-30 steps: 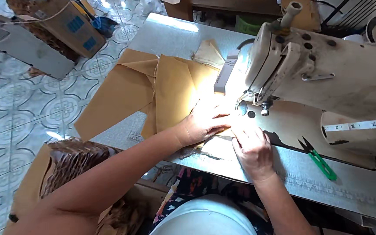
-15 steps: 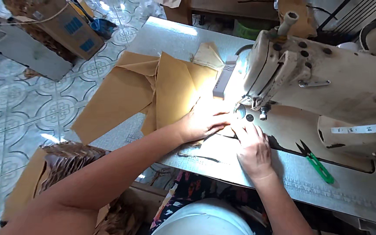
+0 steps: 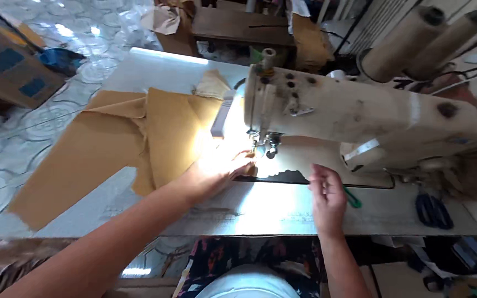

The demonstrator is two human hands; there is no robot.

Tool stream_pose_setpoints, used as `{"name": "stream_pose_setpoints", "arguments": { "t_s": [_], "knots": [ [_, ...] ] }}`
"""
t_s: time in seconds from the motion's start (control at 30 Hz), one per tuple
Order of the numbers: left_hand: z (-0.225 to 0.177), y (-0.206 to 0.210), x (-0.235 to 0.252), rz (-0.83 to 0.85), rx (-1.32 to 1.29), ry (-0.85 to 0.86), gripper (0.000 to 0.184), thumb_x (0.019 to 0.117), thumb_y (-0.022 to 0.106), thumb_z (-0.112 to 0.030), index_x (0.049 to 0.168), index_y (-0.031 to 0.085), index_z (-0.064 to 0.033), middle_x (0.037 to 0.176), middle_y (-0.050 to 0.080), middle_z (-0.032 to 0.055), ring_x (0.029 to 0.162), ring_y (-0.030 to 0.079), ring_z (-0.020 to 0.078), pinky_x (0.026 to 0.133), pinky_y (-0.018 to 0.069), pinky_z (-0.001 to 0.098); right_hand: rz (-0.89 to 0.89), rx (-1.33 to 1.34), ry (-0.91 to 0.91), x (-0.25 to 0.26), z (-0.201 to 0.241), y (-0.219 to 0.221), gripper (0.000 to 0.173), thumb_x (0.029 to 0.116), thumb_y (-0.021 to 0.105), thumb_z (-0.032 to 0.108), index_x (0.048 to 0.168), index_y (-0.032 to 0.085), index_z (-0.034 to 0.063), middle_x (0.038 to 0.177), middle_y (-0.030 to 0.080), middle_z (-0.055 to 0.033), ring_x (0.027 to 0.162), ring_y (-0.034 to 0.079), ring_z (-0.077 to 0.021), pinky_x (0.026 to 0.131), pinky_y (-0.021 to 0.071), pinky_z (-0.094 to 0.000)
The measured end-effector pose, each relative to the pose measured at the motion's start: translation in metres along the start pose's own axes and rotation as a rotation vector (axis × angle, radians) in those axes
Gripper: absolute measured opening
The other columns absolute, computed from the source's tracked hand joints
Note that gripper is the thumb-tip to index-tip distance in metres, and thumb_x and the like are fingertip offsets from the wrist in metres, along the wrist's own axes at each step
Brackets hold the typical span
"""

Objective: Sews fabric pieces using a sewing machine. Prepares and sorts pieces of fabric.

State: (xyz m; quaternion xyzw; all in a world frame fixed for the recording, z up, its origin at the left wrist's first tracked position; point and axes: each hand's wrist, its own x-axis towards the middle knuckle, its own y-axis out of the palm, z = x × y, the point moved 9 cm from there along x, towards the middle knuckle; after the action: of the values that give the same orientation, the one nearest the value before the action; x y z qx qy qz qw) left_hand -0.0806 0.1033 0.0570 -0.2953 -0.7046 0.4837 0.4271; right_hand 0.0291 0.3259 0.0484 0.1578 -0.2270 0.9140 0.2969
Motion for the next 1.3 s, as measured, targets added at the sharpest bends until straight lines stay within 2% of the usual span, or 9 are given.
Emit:
{"name": "stream_pose_setpoints", "arguments": {
  "t_s": [0.1, 0.2, 0.3, 0.43, 0.63, 0.83, 0.97, 1.13, 1.3],
  "knots": [
    [-0.035, 0.011, 0.013, 0.115, -0.342, -0.044, 0.029, 0.1086, 0.046, -0.022, 0.114, 0.071, -0.0076, 0.129, 0.069, 0.0082, 0.117, 0.067, 0.0196, 0.1, 0.0537, 0.0373, -0.262, 0.102, 0.208, 0.009, -0.029, -0.054, 0.034, 0.1007, 0.057, 0.011, 0.129, 0.055, -0.0084, 0.113, 0.063, -0.0125, 0.088, 0.067, -0.0091, 0.072, 0.0595, -0.0259],
    [-0.065, 0.02, 0.043, 0.118, -0.594, -0.074, 0.028, 0.1059, 0.053, -0.021, 0.119, 0.07, -0.0035, 0.129, 0.068, 0.0124, 0.123, 0.064, 0.0214, 0.106, 0.0492, 0.0374, -0.241, 0.116, 0.252, 0.026, -0.033, -0.059, 0.048, 0.0963, 0.067, 0.016, 0.138, 0.054, -0.004, 0.128, 0.062, -0.0148, 0.096, 0.066, -0.011, 0.075, 0.0575, -0.0265],
    [-0.082, 0.029, 0.079, 0.058, -0.659, -0.152, 0.033, 0.1026, 0.06, -0.023, 0.13, 0.066, -0.0054, 0.129, 0.069, 0.0132, 0.12, 0.065, 0.0251, 0.103, 0.051, 0.0439, -0.23, 0.076, 0.148, 0.045, -0.02, -0.055, 0.034, 0.0939, 0.071, 0.013, 0.123, 0.066, -0.0035, 0.109, 0.068, -0.011, 0.09, 0.065, -0.008, 0.074, 0.0548, -0.0228],
    [-0.09, 0.036, 0.114, 0.006, -0.895, -0.322, 0.048, 0.0991, 0.068, -0.024, 0.143, 0.055, -0.0084, 0.136, 0.064, 0.0114, 0.12, 0.065, 0.0202, 0.1, 0.0547, 0.0389, -0.197, 0.19, 0.172, 0.049, -0.013, -0.051, 0.01, 0.0959, 0.067, 0.005, 0.102, 0.071, -0.0015, 0.089, 0.072, -0.0036, 0.08, 0.068, -0.0047, 0.073, 0.0578, -0.0216],
    [-0.098, 0.048, 0.124, -0.005, -1.21, -0.395, 0.013, 0.0998, 0.065, -0.012, 0.105, 0.069, -0.0013, 0.09, 0.074, 0.0018, 0.081, 0.069, 0.0025, 0.077, 0.0563, 0.0207, -0.158, 0.496, 0.332, 0.03, -0.011, -0.047, 0.008, 0.0986, 0.061, 0.0, 0.099, 0.069, -0.0022, 0.086, 0.074, -0.0059, 0.076, 0.071, -0.0095, 0.066, 0.0591, -0.0231],
    [-0.122, 0.033, 0.108, 0.117, -1.115, -0.153, 0.017, 0.1022, 0.06, -0.014, 0.103, 0.072, -0.002, 0.093, 0.073, -0.0008, 0.086, 0.065, -0.0009, 0.083, 0.053, 0.0214, -0.15, 0.5, 0.46, 0.036, -0.029, -0.05, 0.018, 0.1093, 0.044, 0.012, 0.104, 0.06, 0.005, 0.081, 0.065, 0.0015, 0.069, 0.068, -0.0096, 0.064, 0.0619, -0.0273],
    [-0.095, 0.035, 0.085, 0.127, -1.152, -0.323, 0.017, 0.1032, 0.057, -0.009, 0.105, 0.072, 0.0006, 0.091, 0.071, 0.0008, 0.083, 0.065, -0.0006, 0.082, 0.0539, 0.0198, 0.255, 0.426, 0.564, 0.011, -0.022, -0.015, 0.046, 0.1133, 0.03, 0.027, 0.123, 0.063, -0.0031, 0.087, 0.073, -0.0064, 0.073, 0.072, -0.0146, 0.067, 0.0619, -0.0311],
    [-0.069, 0.032, 0.054, 0.228, -1.074, -0.417, 0.018, 0.1036, 0.056, -0.009, 0.118, 0.062, 0.0012, 0.098, 0.068, 0.0042, 0.087, 0.063, 0.0017, 0.084, 0.0526, 0.0203, 0.263, -0.049, -0.192, -0.021, 0.04, 0.003, 0.027, 0.097, 0.064, 0.005, 0.122, 0.065, -0.0061, 0.106, 0.076, -0.0106, 0.093, 0.075, -0.0129, 0.083, 0.0632, -0.0264],
    [-0.061, 0.019, 0.037, 0.33, -0.941, -0.39, 0.02, 0.1043, 0.056, -0.01, 0.121, 0.057, 0.0004, 0.099, 0.068, 0.0049, 0.089, 0.064, 0.0025, 0.083, 0.0527, 0.0206, 0.198, -0.408, -0.637, -0.036, 0.073, 0.023, 0.013, 0.0984, 0.065, 0.01, 0.103, 0.076, 0.0046, 0.101, 0.077, -0.0111, 0.099, 0.074, -0.0209, 0.091, 0.0585, -0.0284]
  ]
}}
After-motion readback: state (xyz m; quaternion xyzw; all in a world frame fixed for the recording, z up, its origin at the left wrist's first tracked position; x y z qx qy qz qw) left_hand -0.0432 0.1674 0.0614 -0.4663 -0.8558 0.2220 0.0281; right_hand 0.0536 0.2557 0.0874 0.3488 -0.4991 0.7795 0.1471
